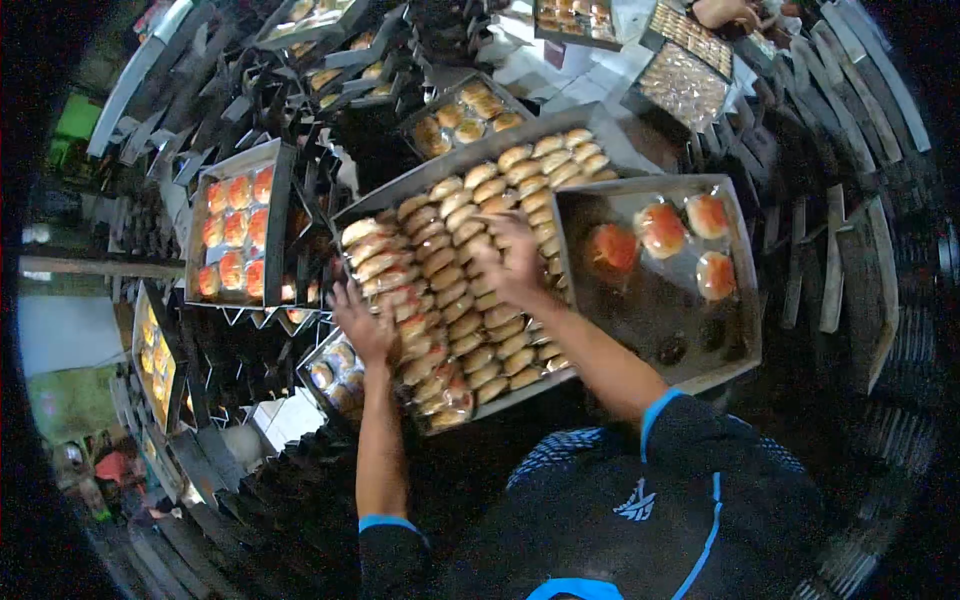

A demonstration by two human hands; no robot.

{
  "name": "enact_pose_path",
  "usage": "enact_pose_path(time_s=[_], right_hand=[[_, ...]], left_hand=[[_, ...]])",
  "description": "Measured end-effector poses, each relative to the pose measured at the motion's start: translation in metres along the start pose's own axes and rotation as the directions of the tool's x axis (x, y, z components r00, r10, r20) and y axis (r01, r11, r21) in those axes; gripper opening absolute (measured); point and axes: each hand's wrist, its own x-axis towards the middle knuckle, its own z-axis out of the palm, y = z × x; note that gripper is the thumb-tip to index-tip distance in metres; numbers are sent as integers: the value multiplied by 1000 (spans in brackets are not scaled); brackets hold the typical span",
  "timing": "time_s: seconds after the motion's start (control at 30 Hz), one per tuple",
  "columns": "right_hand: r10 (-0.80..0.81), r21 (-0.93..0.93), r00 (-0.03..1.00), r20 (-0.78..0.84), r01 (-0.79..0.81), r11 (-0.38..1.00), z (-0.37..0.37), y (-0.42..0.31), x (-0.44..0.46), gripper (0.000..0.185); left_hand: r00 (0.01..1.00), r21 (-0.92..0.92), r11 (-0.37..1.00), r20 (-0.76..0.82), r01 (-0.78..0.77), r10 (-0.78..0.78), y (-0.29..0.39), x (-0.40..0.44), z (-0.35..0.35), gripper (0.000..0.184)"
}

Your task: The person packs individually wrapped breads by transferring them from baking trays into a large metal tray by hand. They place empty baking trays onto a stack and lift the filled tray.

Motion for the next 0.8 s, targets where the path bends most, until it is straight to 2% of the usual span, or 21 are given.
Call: enact_pose_path(time_s=[0.03, 0.07, 0.1, 0.13, 0.2, 0.27, 0.33, 0.37, 0.4, 0.43, 0.47, 0.5, 0.53, 0.57, 0.6, 0.63, 0.67, 0.7, 0.73, 0.77, 0.8], right_hand=[[-158, -145, 985, -72, 147, 978, -48, 6, -4, 38], [-96, -47, 982, -160, 89, 995, -72, 44, -16, 43], [2, -393, 999, 41, 14, 919, -123, 39, -16, 46], [95, -526, 949, 299, 82, 846, -152, 58, -23, 69], [308, -714, 857, 414, 96, 693, -168, 48, -33, 96], [375, -827, 814, 443, 209, 522, -161, 49, -36, 111], [307, -821, 850, 429, 225, 525, -154, 45, -30, 105], [414, -769, 864, 286, -51, 638, -156, 43, -25, 98], [544, -649, 824, 159, -328, 687, -160, 46, -20, 91], [612, -253, 782, 117, -573, 780, -171, 62, -15, 85], [687, 194, 716, 123, -697, 691, -175, 75, -12, 79], [646, 530, 670, 366, -721, 447, -177, 48, -5, 77], [508, 719, 647, 569, -691, 74, -177, 11, 4, 74], [474, 736, 676, 564, -672, 83, -159, -3, 12, 74], [441, 752, 704, 557, -653, 93, -136, -11, 18, 73], [359, 694, 742, 566, -664, 277, -106, -13, 30, 74], [340, 635, 777, 530, -630, 447, -70, -25, 41, 75], [404, 550, 784, 471, -619, 561, -33, -16, 50, 74], [333, 482, 832, 444, -535, 694, 3, -28, 62, 71], [193, 126, 895, 402, -263, 957, 37, -10, 77, 73], [-6, -41, 943, 333, 21, 999, 74, 20, 87, 71]], left_hand=[[996, -69, 994, -17, 89, -90, 20, -6, -24, 65], [982, -134, 974, -25, 182, -187, 36, -20, -44, 63], [978, -96, 976, -43, 197, -202, 38, -40, -49, 60], [974, -64, 974, -57, 217, -220, 41, -57, -49, 58], [948, -103, 952, -111, 288, -298, 72, -74, -56, 45], [951, -130, 949, -83, 287, -299, 90, -74, -56, 44], [974, -172, 959, 23, 227, -227, 89, -58, -58, 42], [972, -162, 963, -64, 214, -227, 90, -39, -60, 32], [966, -285, 937, -101, 200, -237, 83, -22, -63, 26], [949, -358, 902, -107, 242, -297, 71, -4, -63, 25], [950, -351, 913, -149, 209, -275, 62, 19, -70, 25], [944, -310, 928, -187, 205, -271, 39, 37, -62, 26], [951, -246, 943, -156, 226, -268, 18, 55, -55, 27], [948, -289, 915, -67, 280, -312, -4, 73, -41, 26], [951, -202, 933, -14, 298, -307, -23, 88, -28, 30], [950, -194, 931, 40, 311, -309, -45, 99, -9, 34], [957, -183, 940, 7, 288, -291, -55, 106, 3, 35], [955, -157, 942, 31, 297, -295, -62, 112, 12, 34], [954, -135, 944, 66, 300, -294, -66, 113, 20, 33], [952, -148, 941, 85, 304, -294, -70, 108, 28, 33], [956, -185, 939, 116, 289, -271, -74, 107, 35, 30]])
